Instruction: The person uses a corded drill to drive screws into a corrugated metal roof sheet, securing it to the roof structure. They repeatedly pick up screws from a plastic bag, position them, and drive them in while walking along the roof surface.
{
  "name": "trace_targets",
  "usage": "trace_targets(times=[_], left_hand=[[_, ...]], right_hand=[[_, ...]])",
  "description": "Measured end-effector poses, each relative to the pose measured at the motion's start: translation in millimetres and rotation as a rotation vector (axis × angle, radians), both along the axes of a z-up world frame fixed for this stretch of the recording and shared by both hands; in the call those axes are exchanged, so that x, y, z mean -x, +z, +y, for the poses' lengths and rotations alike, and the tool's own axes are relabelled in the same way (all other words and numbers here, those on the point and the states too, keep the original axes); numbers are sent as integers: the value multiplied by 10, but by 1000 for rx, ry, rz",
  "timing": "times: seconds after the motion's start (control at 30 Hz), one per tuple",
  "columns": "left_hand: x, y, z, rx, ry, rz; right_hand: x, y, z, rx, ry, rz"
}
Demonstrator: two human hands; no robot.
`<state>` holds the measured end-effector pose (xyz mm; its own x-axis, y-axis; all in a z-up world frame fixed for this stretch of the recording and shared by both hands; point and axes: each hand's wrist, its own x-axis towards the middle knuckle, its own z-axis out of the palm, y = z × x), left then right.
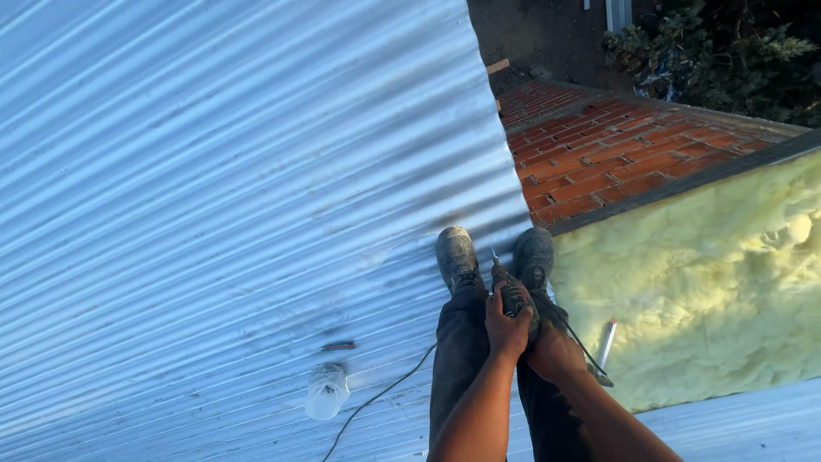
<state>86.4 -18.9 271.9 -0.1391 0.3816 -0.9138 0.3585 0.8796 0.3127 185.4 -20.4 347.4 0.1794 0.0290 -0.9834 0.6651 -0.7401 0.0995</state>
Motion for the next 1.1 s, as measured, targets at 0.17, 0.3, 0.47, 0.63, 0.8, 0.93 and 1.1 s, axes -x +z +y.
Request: trace_targets(times=[0.17,0.3,0.47,0.63,0.8,0.93,1.1], left_hand=[[27,260,292,94,22,-129],[-8,308,313,38,56,-153],[46,286,292,177,127,-209],[401,-818,-120,445,372,-168],[420,-3136,-795,380,127,-81],[382,-3746,-1112,379,-45,-109],[389,-3548,-1121,269,-223,-251]], right_hand=[[-57,-272,-328,-29,103,53],[-50,-239,-340,-60,122,57],[-107,-220,-425,-45,165,48],[-182,-96,-313,-72,145,35],[-126,169,-94,-39,165,59],[-135,197,-212,-93,200,53],[-169,218,-216,-139,239,58]])
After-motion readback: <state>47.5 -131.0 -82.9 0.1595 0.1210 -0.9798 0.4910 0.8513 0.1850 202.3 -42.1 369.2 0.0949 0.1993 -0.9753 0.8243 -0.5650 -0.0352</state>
